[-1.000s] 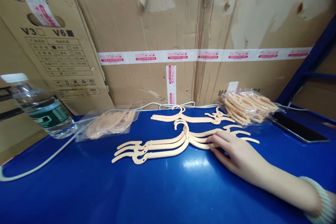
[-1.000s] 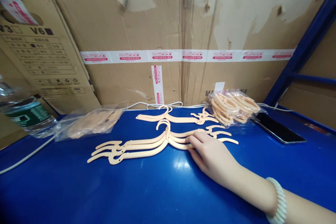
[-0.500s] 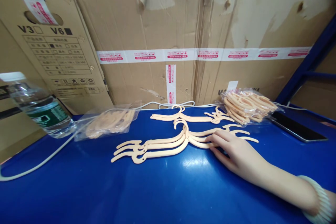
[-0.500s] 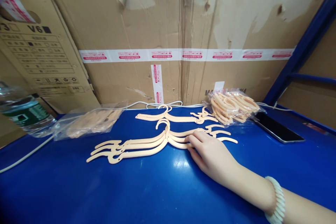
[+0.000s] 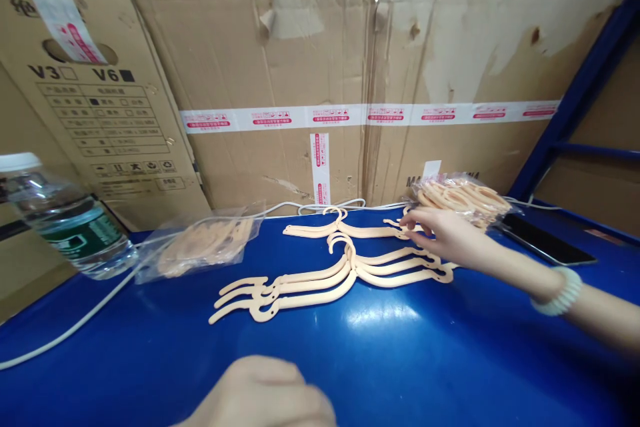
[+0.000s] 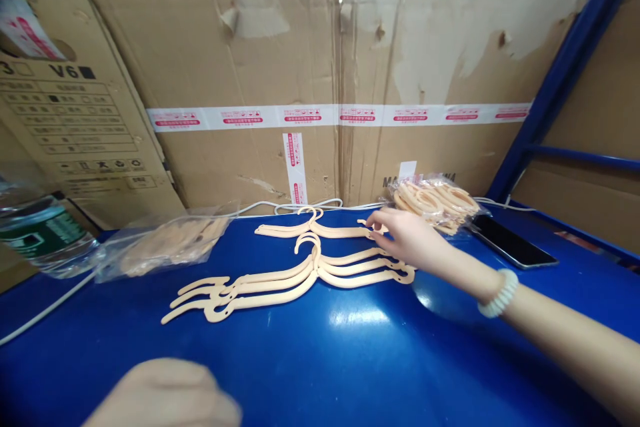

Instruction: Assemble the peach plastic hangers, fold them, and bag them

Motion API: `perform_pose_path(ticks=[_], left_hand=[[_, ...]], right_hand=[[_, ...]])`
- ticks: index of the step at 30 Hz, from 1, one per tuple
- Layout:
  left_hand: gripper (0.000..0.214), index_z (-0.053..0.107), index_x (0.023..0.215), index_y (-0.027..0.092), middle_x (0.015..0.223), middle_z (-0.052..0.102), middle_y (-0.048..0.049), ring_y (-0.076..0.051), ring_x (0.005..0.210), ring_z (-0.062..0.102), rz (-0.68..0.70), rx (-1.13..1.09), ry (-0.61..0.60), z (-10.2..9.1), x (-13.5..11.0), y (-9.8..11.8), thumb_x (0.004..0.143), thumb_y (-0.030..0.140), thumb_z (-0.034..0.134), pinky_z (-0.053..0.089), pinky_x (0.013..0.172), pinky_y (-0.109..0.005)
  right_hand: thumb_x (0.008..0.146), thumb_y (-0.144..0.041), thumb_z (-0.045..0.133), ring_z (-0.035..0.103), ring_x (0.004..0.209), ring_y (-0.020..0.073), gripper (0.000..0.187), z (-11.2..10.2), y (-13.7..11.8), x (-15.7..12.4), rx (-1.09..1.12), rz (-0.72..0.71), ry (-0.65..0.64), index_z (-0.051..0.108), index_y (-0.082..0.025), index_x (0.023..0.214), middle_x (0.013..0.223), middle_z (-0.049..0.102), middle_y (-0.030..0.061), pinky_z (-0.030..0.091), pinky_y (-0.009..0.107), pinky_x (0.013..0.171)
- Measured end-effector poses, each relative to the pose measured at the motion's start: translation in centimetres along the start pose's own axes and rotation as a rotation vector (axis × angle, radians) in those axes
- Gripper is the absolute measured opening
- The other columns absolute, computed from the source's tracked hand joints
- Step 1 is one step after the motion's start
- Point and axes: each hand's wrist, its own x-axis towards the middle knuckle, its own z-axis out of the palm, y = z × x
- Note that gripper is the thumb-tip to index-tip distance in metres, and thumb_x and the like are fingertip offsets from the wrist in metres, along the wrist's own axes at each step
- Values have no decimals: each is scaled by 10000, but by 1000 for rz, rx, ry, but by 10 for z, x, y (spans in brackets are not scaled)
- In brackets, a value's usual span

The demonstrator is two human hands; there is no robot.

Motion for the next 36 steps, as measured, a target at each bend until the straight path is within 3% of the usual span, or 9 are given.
perform_pose_path(ticks=[4,9,13,20,24,28,30,32,36], left_hand=[[339,626,826,204,585,660,2,-154,647,697,221,29,82,-2,30,1,1050,287,385,466,510,-251],[238,641,806,212,625,688,-54,-224,719,707,116,94,-132,-9,43,0,974,219,474,526,596,-289],[195,662,884,208,670,697,-66,-216,721,679,97,60,-118,-4,39,-4,936,148,483,528,624,-297],[196,659,943,218,752,733,-57,-204,762,673,76,2,-164,-6,41,-2,921,94,509,516,660,-293],[224,659,914,195,739,724,-80,-223,758,674,55,-21,-180,-8,43,-1,913,78,468,524,645,-307],[213,647,923,200,710,710,-76,-213,699,653,63,-61,-112,-13,48,3,890,80,475,520,605,-304],[226,644,945,206,723,713,-73,-205,680,650,26,-139,-106,-20,53,8,867,68,484,520,610,-294],[244,652,967,193,834,728,-93,-206,764,662,-201,-222,-169,-27,58,14,863,50,483,534,715,-299],[229,609,1125,232,1003,704,-72,-178,814,653,-647,-604,-62,-28,61,18,899,221,571,539,704,-271]], right_hand=[[887,-160,528,678,732,218,202,-2,24,40,-86,58,-79,721,-149,945,843,748,88,482,292,669],[854,-154,591,713,741,222,183,14,26,66,-137,59,-182,770,-181,880,828,774,74,492,271,652],[844,-164,625,718,748,243,162,26,21,69,-163,49,-214,784,-186,866,835,776,87,505,290,658],[839,-110,572,716,866,292,233,38,21,68,-110,83,-149,775,-126,953,893,764,152,516,336,744],[776,-104,612,713,739,226,270,30,21,71,42,114,-96,764,-122,998,781,759,83,526,285,701],[791,-148,592,707,713,205,212,1,11,72,215,130,-18,750,-124,930,758,751,71,552,277,655],[829,-205,576,710,724,195,197,-14,-2,69,348,123,25,730,-139,930,793,754,75,572,278,649],[828,-265,622,705,707,184,160,-24,-22,64,612,115,55,714,-156,899,798,747,73,586,286,641],[744,-309,766,662,589,139,166,-22,-76,42,1152,80,-89,693,-176,810,671,697,16,584,272,590]])
